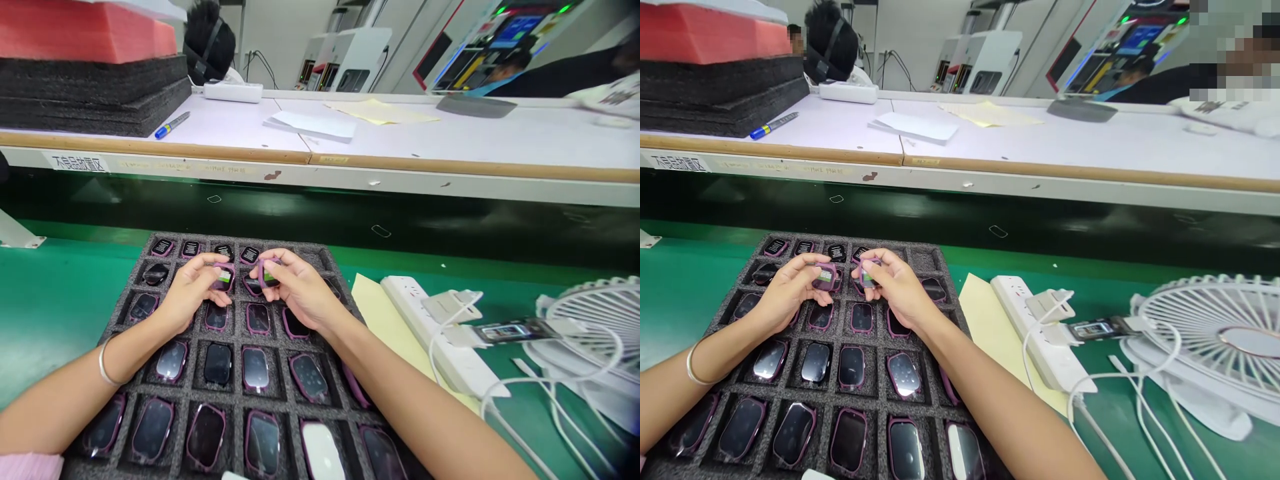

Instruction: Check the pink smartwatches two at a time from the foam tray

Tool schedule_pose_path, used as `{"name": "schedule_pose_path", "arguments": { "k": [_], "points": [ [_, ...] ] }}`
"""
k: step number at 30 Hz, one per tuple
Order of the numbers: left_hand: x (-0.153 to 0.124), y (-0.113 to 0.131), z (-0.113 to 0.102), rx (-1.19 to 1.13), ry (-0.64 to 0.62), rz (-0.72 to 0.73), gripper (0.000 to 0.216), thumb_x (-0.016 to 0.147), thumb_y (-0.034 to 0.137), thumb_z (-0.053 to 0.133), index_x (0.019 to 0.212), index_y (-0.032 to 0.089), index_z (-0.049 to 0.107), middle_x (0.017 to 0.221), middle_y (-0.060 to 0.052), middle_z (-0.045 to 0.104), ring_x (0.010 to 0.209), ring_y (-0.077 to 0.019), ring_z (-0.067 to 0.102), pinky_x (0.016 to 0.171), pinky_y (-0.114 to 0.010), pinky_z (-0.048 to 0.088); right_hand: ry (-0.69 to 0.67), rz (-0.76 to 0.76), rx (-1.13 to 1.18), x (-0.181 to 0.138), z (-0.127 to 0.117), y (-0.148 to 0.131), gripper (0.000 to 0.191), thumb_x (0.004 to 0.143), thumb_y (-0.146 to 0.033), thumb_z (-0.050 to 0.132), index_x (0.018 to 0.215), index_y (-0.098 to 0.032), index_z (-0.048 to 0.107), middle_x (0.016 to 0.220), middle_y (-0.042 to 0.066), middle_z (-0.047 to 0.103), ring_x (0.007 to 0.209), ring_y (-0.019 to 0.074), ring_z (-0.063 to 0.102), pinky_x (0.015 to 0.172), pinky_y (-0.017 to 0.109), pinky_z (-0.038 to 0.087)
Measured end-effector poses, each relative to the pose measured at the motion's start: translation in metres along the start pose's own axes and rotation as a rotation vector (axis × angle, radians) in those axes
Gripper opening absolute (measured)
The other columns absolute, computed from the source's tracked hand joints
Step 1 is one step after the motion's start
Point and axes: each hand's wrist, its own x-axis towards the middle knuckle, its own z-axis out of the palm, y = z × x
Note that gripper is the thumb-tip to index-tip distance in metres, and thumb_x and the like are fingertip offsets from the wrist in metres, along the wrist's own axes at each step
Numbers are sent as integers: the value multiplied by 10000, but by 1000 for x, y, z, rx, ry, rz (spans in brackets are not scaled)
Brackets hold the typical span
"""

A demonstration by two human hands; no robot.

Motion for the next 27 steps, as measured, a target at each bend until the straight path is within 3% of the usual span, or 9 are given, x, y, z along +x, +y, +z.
{"name": "schedule_pose_path", "arguments": {
  "k": [3, 6, 12, 15, 19, 21, 23, 25, 27],
  "points": [
    [1, -1, -1, 71, 30, 52, 334, 734, 339, 743, 979, 165, 596, 751, 41, 627, 420, -57, 563, 428, -193, 456, -32, 50, 81, 0, 0, -3, 285, 802, -334, 668, 1038, -186, 607, 861, 54, 738, 539, 151, 641, 527, 287, 445],
    [1, -2, -1, 87, 28, 105, 409, 673, 251, 780, 1021, 174, 580, 795, 48, 630, 458, -24, 508, 452, -173, 458, -42, 79, 125, 0, -1, -4, 335, 731, -213, 619, 1064, -180, 614, 935, 69, 747, 610, 186, 696, 609, 329, 499],
    [1, -3, 3, 50, -28, 88, 593, 616, 141, 722, 1168, 190, 514, 876, 40, 629, 576, -57, 598, 551, -200, 501, -38, 41, 65, -2, 1, 0, 534, 649, -87, 655, 1153, -234, 558, 1032, 30, 723, 637, 129, 677, 639, 287, 497],
    [1, -4, 1, 59, -31, 53, 616, 610, 178, 735, 1167, 193, 472, 907, 29, 624, 585, -87, 642, 572, -235, 509, -91, 27, 36, -2, 0, -7, 676, 653, -108, 756, 1256, -270, 496, 1102, 38, 695, 690, 125, 690, 670, 285, 513],
    [7, 5, -4, 164, -90, 2, 561, 643, 272, 762, 1093, 189, 438, 866, 14, 616, 660, -157, 685, 668, -323, 544, -89, -64, -112, 1, -23, -36, 623, 687, -233, 814, 1230, -241, 510, 1146, 79, 675, 726, 143, 696, 705, 320, 537],
    [14, 14, -1, 315, -151, 38, 496, 681, 308, 745, 1063, 192, 451, 867, -1, 607, 713, -176, 674, 706, -355, 541, -31, -148, -285, 4, -46, -52, 594, 708, -285, 805, 1228, -223, 524, 1123, 79, 670, 736, 145, 675, 721, 334, 539],
    [25, 24, 9, 580, -188, 178, 426, 712, 327, 730, 1046, 192, 502, 925, -31, 596, 812, -199, 649, 772, -382, 530, 30, -200, -524, 8, -73, -63, 589, 720, -291, 783, 1251, -198, 546, 1060, 71, 660, 796, 166, 652, 751, 341, 534],
    [41, 31, 27, 939, -186, 358, 394, 728, 355, 738, 1047, 191, 576, 1051, -69, 573, 985, -238, 604, 900, -403, 498, 78, -181, -788, 14, -97, -64, 547, 743, -285, 738, 1251, -170, 569, 941, 55, 636, 753, 173, 616, 707, 334, 521],
    [59, 31, 48, 1248, -197, 402, 424, 765, 406, 726, 1119, 200, 618, 1162, -91, 538, 1157, -275, 518, 1007, -406, 442, 77, -122, -1013, 20, -113, -59, 487, 760, -255, 693, 1224, -147, 588, 875, 46, 603, 728, 177, 595, 678, 325, 513]
  ]
}}
